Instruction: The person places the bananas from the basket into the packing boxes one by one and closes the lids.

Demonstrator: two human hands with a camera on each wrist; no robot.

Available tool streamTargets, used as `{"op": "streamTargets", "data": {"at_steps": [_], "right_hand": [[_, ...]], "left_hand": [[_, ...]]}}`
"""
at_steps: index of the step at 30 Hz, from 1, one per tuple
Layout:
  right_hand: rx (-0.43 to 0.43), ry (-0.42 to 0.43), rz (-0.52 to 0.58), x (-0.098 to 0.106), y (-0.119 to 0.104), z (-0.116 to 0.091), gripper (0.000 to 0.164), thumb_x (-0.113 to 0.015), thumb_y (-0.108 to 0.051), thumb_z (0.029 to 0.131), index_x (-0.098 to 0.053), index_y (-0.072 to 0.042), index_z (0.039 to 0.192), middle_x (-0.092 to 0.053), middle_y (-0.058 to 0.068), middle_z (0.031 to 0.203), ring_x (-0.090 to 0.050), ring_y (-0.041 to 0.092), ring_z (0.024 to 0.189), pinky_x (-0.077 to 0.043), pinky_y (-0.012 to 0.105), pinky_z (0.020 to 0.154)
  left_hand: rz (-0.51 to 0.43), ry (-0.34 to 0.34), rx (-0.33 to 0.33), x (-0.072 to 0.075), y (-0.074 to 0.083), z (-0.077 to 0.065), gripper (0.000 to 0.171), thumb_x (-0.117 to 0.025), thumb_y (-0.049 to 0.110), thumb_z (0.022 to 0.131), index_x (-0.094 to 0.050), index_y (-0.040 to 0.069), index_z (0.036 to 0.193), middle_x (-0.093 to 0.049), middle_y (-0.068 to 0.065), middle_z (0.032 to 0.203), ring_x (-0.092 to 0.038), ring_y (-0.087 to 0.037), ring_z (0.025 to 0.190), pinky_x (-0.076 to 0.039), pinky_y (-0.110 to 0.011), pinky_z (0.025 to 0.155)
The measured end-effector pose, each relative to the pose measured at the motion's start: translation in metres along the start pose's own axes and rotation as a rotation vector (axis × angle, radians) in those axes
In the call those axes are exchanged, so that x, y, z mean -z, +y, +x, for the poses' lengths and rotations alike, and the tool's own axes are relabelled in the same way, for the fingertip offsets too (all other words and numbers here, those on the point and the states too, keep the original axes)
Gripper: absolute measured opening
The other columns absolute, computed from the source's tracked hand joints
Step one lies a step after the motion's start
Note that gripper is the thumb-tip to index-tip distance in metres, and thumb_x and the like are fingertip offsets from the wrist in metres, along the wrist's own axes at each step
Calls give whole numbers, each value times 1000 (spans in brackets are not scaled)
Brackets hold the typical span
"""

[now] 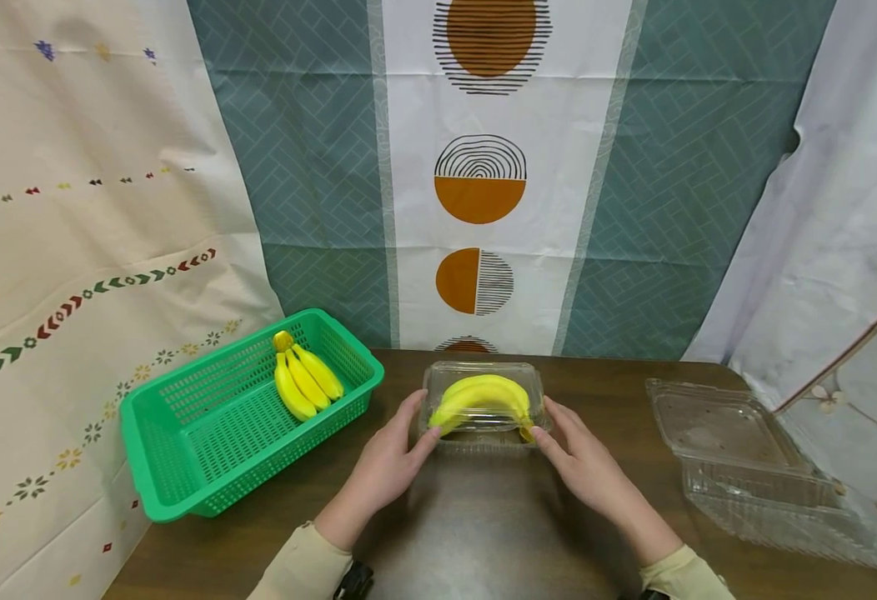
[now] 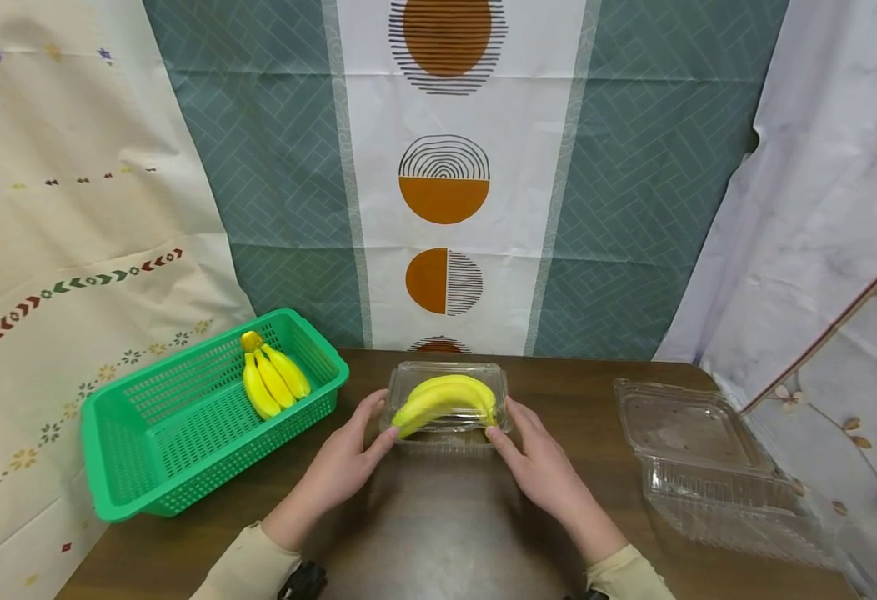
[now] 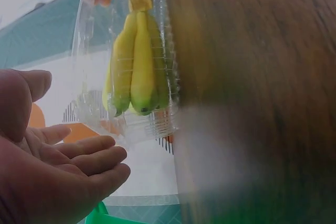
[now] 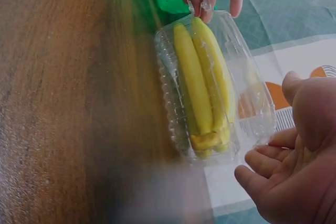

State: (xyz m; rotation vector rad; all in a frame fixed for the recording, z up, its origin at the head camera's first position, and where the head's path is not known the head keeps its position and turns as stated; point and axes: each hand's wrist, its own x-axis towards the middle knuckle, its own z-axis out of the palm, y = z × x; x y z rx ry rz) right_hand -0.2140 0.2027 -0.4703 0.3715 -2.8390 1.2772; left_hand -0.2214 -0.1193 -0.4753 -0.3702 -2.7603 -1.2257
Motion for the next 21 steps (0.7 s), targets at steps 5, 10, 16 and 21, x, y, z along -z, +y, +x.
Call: {"op": "streamTargets", "data": {"at_steps": [5, 10, 16, 21], "right_hand": [[-5, -11, 6, -2, 1, 1, 80, -53, -52, 116, -28, -4, 174, -30, 23, 177, -36, 48, 158, -34, 72, 121], [-19, -22, 8, -3, 3, 1, 80, -54, -52, 116, -28, -4, 175, -30, 23, 177, -37, 49, 158, -36, 72, 120], [-51, -44, 19, -5, 4, 1, 81, -55, -52, 115, -26, -6, 175, -28, 21, 178, -35, 48, 159, -35, 73, 121], [-51, -31, 49, -5, 6, 2, 78, -56, -48, 116, -28, -6, 175, -29, 21, 177, -34, 47, 160, -33, 71, 122]], "left_hand": [[-4, -7, 7, -1, -2, 0, 66, -69, 38, 112, -41, 18, 168, -54, -16, 165, -59, -42, 143, -49, -66, 112], [-10, -20, 13, -2, -3, 0, 67, -69, 38, 111, -41, 18, 169, -52, -16, 166, -57, -42, 145, -48, -66, 114], [-4, -23, 13, -2, -5, 1, 68, -71, 37, 111, -41, 18, 169, -52, -16, 166, -56, -41, 147, -47, -66, 115], [-7, -18, 17, -2, -7, 1, 67, -71, 36, 111, -43, 16, 168, -51, -14, 167, -52, -39, 150, -44, -65, 118]]}}
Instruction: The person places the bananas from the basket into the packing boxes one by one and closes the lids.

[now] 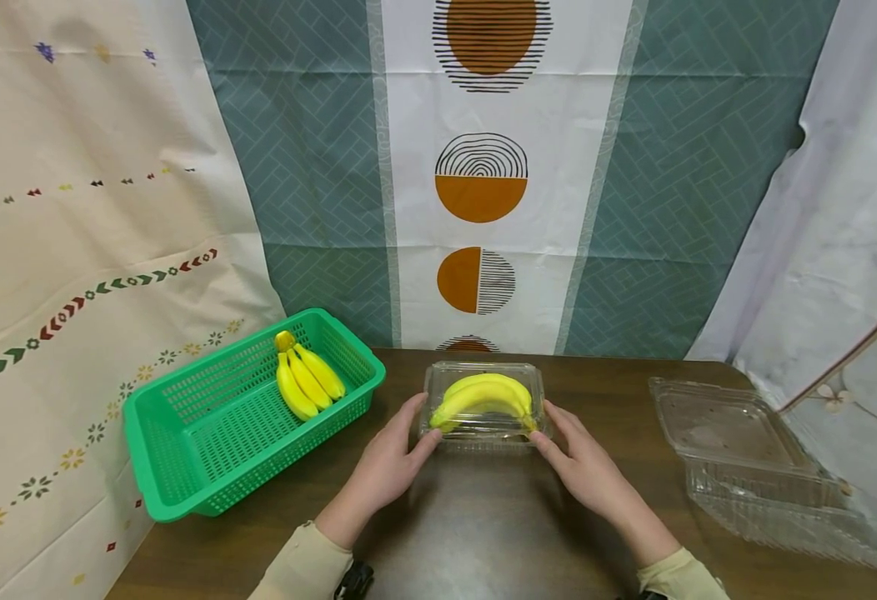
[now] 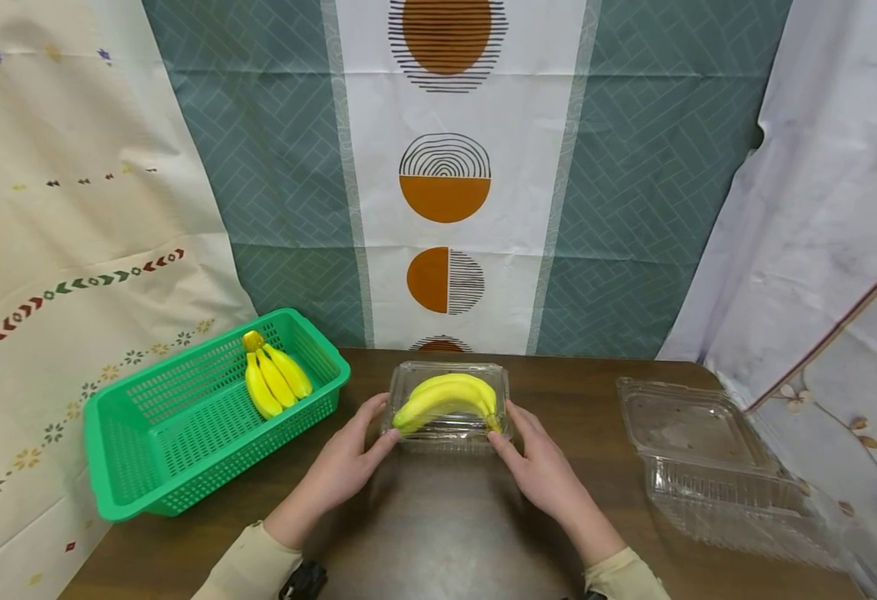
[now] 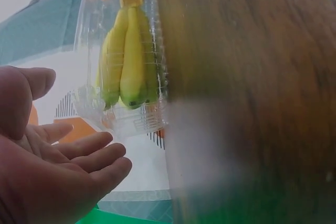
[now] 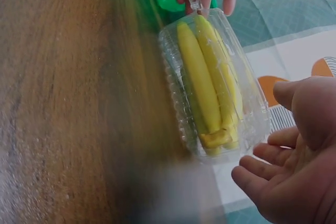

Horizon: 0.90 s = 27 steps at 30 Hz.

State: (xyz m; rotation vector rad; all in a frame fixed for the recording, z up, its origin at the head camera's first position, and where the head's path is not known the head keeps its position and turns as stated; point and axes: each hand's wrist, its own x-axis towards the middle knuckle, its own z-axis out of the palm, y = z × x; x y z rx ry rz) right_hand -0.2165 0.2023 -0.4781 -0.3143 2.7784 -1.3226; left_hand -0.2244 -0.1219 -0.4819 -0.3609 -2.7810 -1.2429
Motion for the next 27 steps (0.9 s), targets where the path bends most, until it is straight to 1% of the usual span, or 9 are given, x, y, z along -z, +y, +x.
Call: {"op": "streamTargets", "data": {"at_steps": [3, 7, 10, 13, 18, 22, 27], "right_hand": [[6, 12, 39, 0, 3, 1, 73, -57, -42, 117, -30, -6, 174, -32, 21, 176, -39, 45, 158, -36, 67, 123], [9, 16, 91, 1, 4, 3, 65, -55, -32, 119, -33, -6, 173, -34, 20, 175, -45, 44, 154, -41, 64, 121], [8, 20, 116, 1, 3, 2, 61, -55, -23, 119, -34, -5, 173, -34, 21, 174, -46, 46, 153, -43, 63, 119], [7, 36, 126, 0, 3, 3, 58, -55, -17, 118, -37, -4, 171, -36, 22, 173, -49, 45, 151, -46, 62, 117], [-16, 87, 115, -2, 4, 5, 52, -59, -15, 116, -47, -5, 166, -44, 18, 167, -56, 41, 143, -50, 60, 113], [-41, 108, 105, -4, 6, 6, 50, -60, -17, 116, -51, -6, 163, -48, 18, 164, -59, 39, 139, -53, 59, 108], [-88, 114, 107, -7, 7, 8, 49, -60, -22, 115, -53, -9, 162, -53, 17, 157, -63, 35, 129, -57, 50, 96]], "left_hand": [[-36, 17, 9, 0, -1, 2, 61, -70, 30, 111, -47, 12, 165, -53, -14, 165, -52, -38, 150, -44, -64, 119], [-91, 43, 44, -1, -5, 7, 52, -69, 24, 111, -54, 10, 159, -59, -13, 158, -56, -39, 146, -46, -63, 117], [-98, 52, 70, -4, -7, 9, 47, -69, 23, 111, -59, 9, 155, -62, -12, 154, -59, -38, 143, -49, -61, 115], [-94, 64, 86, -6, -9, 11, 44, -70, 22, 110, -61, 9, 151, -64, -13, 152, -61, -38, 140, -51, -60, 113], [-98, 85, 98, -10, -10, 13, 40, -70, 17, 109, -62, 9, 147, -68, -14, 146, -65, -37, 134, -54, -60, 109], [-96, 95, 96, -12, -10, 14, 38, -69, 16, 109, -62, 9, 146, -70, -14, 141, -67, -36, 130, -55, -60, 107], [-96, 103, 97, -12, -9, 14, 36, -69, 15, 108, -62, 10, 143, -72, -13, 132, -69, -34, 121, -56, -58, 103]]}}
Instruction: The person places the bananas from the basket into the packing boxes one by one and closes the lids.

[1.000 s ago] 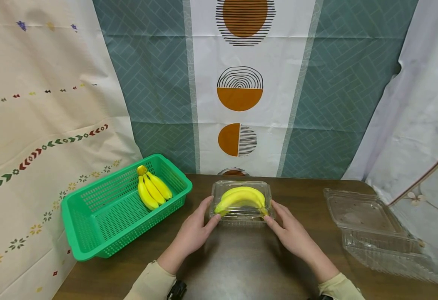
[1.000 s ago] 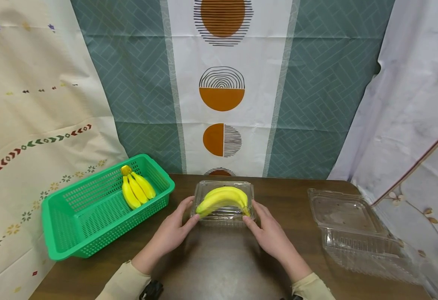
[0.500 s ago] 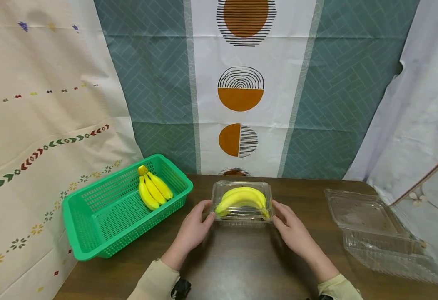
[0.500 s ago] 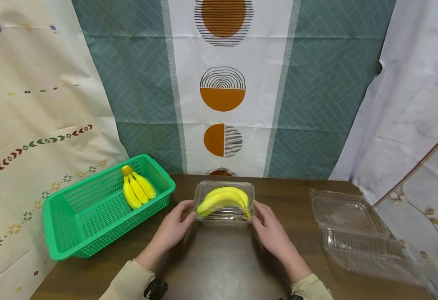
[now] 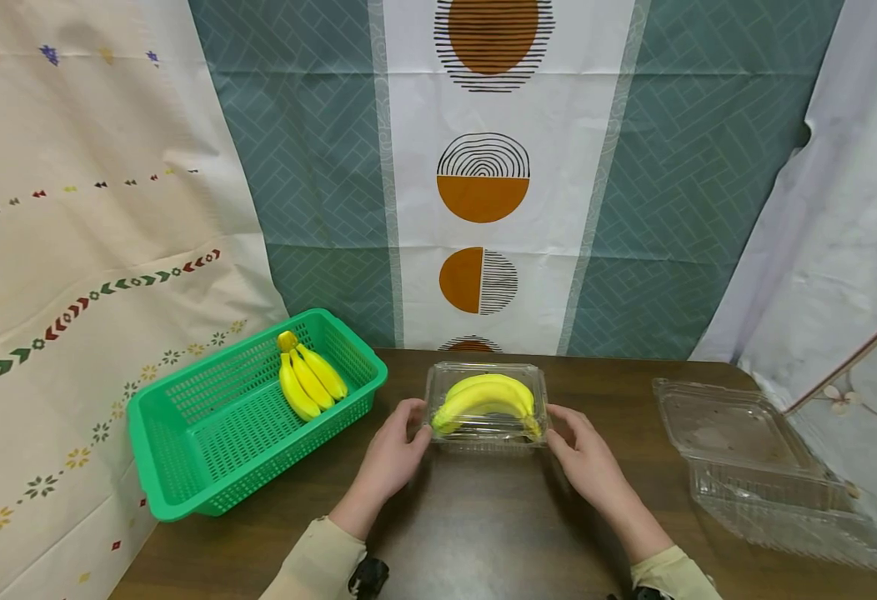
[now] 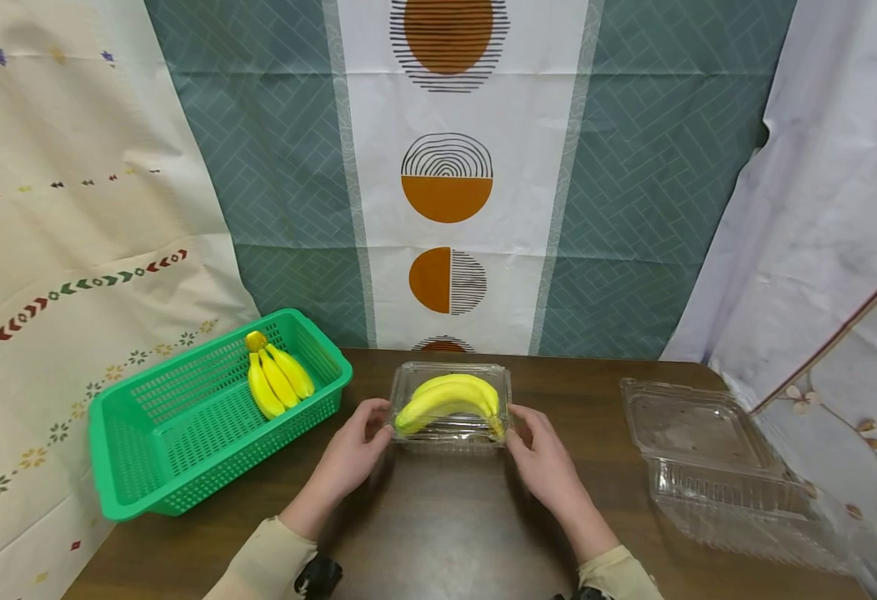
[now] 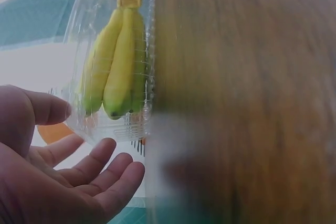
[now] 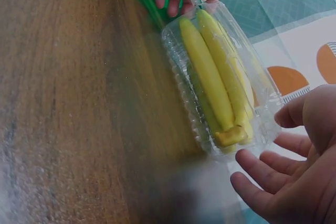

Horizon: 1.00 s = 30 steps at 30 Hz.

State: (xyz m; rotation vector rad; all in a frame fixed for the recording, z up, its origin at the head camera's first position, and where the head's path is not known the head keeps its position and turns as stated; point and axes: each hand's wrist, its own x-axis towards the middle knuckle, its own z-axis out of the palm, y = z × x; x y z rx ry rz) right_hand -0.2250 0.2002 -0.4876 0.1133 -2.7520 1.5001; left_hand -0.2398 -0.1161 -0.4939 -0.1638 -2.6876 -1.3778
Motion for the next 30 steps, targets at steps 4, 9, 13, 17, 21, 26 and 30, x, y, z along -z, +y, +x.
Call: {"op": "streamTargets", "data": {"at_steps": [4, 9, 13, 17, 21, 26, 30], "right_hand": [[-35, 3, 13, -2, 1, 2, 48, -61, -23, 115, -53, -9, 160, -56, 18, 151, -65, 33, 122, -56, 42, 87], [-69, -6, 60, -4, 2, 3, 49, -59, -22, 114, -47, -7, 159, -50, 22, 159, -65, 37, 132, -54, 41, 88], [-94, -2, 54, -6, 2, 4, 50, -59, -23, 113, -47, -2, 156, -44, 25, 161, -63, 40, 135, -55, 44, 92], [-109, 8, 14, -6, 1, 5, 48, -59, -25, 111, -53, 2, 150, -44, 26, 161, -62, 41, 135, -54, 51, 98], [-100, 16, -43, -6, 1, 6, 40, -58, -26, 111, -61, 3, 138, -46, 28, 161, -57, 43, 137, -49, 59, 108], [-98, 21, -98, -6, 0, 6, 33, -56, -27, 111, -66, 1, 122, -48, 31, 161, -54, 48, 142, -46, 64, 113], [-100, 23, -118, -7, 0, 7, 33, -54, -28, 111, -69, 0, 117, -53, 29, 158, -54, 48, 143, -47, 62, 111]], "left_hand": [[4, 2, 15, -1, -1, 1, 32, -69, 14, 107, -61, 9, 138, -71, -11, 119, -69, -30, 109, -58, -55, 96], [19, 9, 33, -2, -1, 1, 26, -68, 16, 106, -63, 6, 129, -68, -9, 114, -66, -27, 103, -56, -51, 93], [41, 12, 27, -2, -1, 1, 21, -68, 16, 106, -64, 4, 122, -69, -10, 112, -66, -28, 103, -56, -52, 95], [62, 3, 26, -1, -1, 1, 20, -68, 18, 105, -65, 4, 119, -69, -9, 110, -66, -27, 99, -57, -51, 93], [69, -12, 37, -1, -2, 1, 15, -68, 19, 106, -66, 6, 114, -67, -7, 105, -63, -25, 93, -56, -46, 87], [69, -35, 64, -2, -4, 1, 13, -68, 21, 107, -67, 8, 106, -64, -5, 98, -59, -22, 87, -53, -42, 79], [61, -52, 95, -1, -5, 2, 15, -66, 22, 107, -68, 9, 102, -60, -4, 94, -56, -22, 83, -51, -39, 73]]}}
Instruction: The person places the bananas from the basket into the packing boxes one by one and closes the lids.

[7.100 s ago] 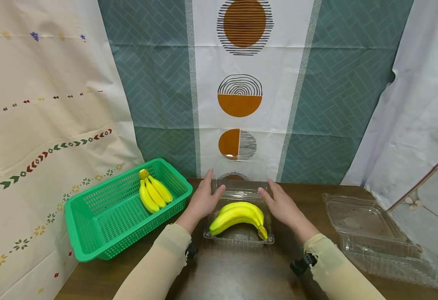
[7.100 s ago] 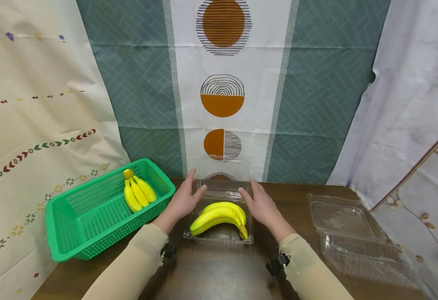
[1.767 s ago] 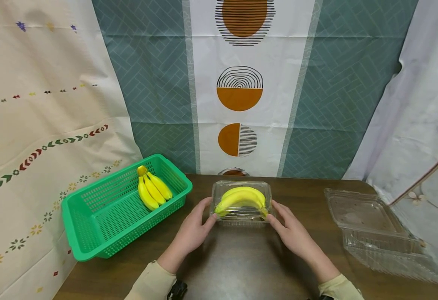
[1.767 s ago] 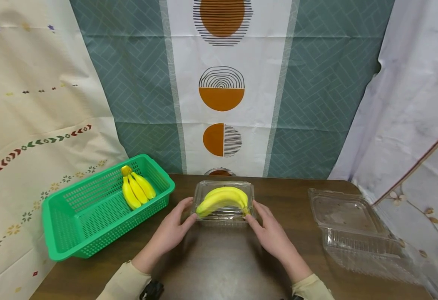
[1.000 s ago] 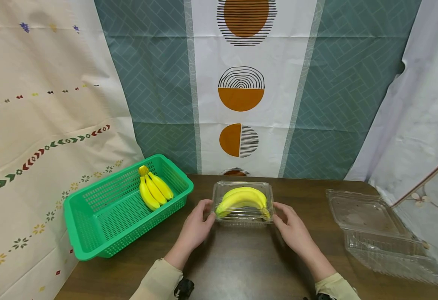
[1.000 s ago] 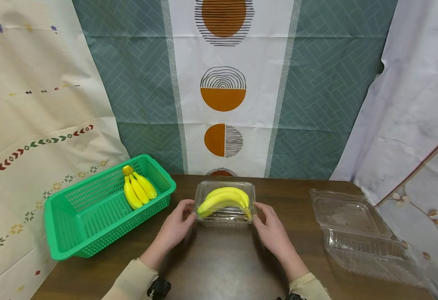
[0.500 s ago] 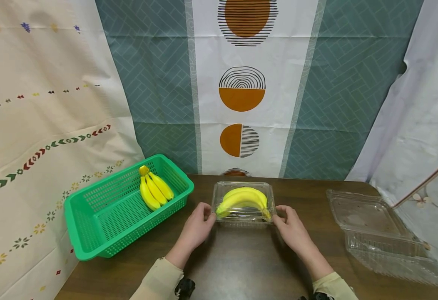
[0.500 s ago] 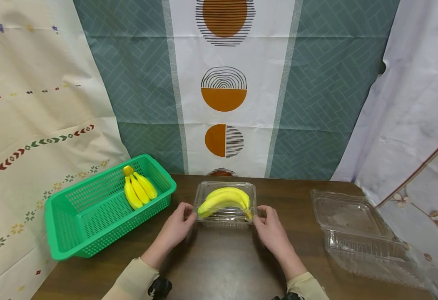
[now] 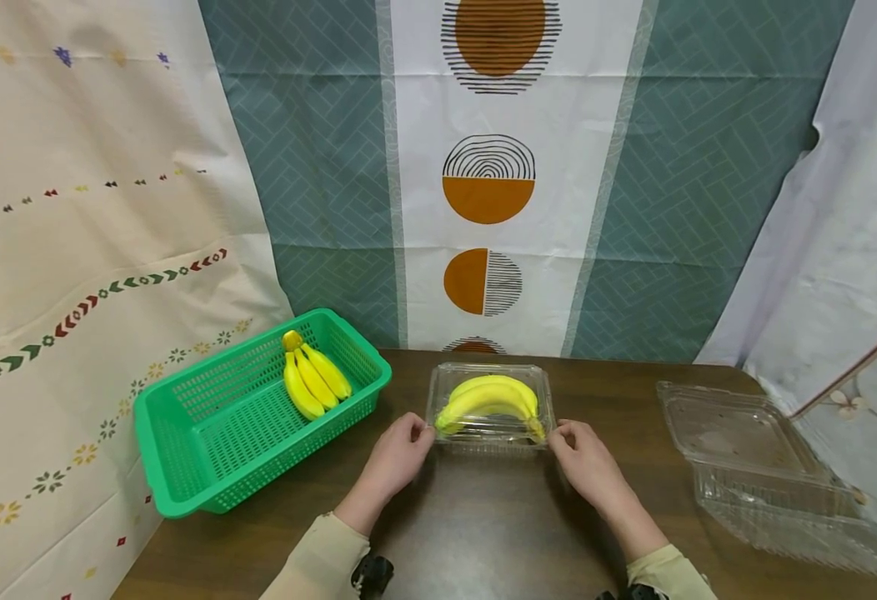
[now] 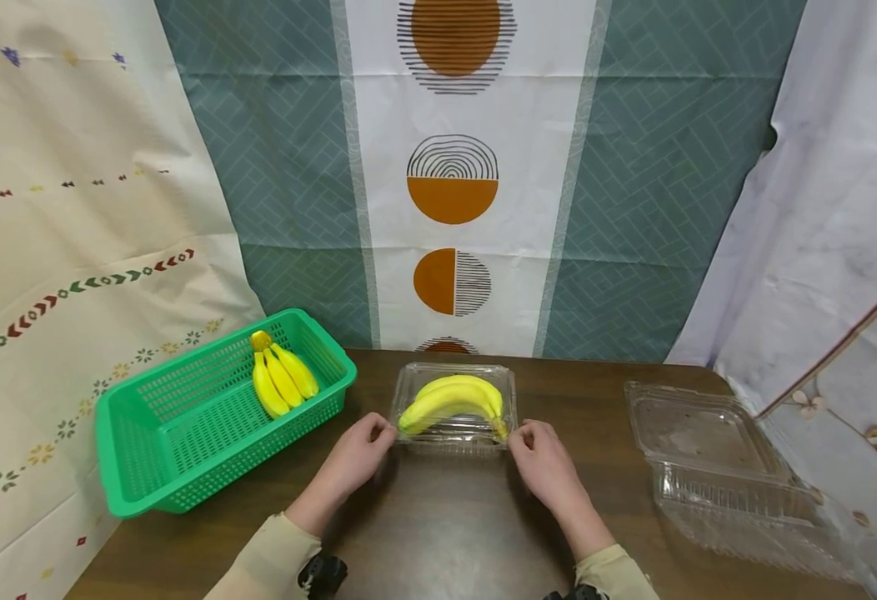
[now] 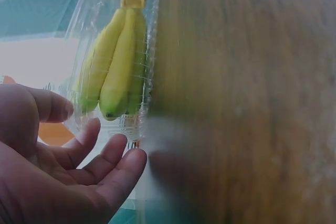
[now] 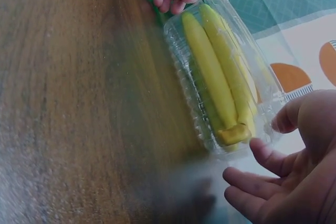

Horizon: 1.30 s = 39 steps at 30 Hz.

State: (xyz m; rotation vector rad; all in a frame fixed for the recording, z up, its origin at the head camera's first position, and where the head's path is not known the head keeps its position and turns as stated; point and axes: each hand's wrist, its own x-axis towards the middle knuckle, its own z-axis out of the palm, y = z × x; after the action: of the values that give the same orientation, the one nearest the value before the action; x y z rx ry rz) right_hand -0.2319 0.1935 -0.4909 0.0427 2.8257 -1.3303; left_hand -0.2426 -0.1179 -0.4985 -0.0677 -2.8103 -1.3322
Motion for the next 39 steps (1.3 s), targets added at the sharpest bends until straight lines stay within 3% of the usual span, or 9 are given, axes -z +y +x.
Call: {"op": "streamTargets", "data": {"at_steps": [8, 22, 39], "right_hand": [[-19, -9, 34, 0, 1, 2, 28, -53, -26, 109, -68, -5, 99, -60, 27, 154, -54, 47, 144, -47, 56, 107], [-39, -11, 62, 0, 3, 4, 26, -55, -24, 106, -69, -5, 94, -64, 25, 151, -58, 42, 140, -43, 40, 85], [-21, -19, 43, 0, 3, 1, 24, -55, -22, 106, -60, -9, 86, -66, 23, 147, -62, 34, 132, -45, 38, 85]], "left_hand": [[-54, -19, 30, -1, -1, 1, 18, -64, 22, 108, -65, 10, 95, -57, -5, 90, -55, -22, 81, -48, -37, 69], [-105, -13, 36, -3, -2, 1, 19, -63, 21, 106, -62, 10, 90, -55, -5, 90, -53, -21, 81, -46, -37, 70], [-97, -10, 9, -3, -2, -1, 26, -63, 22, 107, -57, 11, 85, -52, -4, 86, -51, -20, 78, -44, -36, 69]]}}
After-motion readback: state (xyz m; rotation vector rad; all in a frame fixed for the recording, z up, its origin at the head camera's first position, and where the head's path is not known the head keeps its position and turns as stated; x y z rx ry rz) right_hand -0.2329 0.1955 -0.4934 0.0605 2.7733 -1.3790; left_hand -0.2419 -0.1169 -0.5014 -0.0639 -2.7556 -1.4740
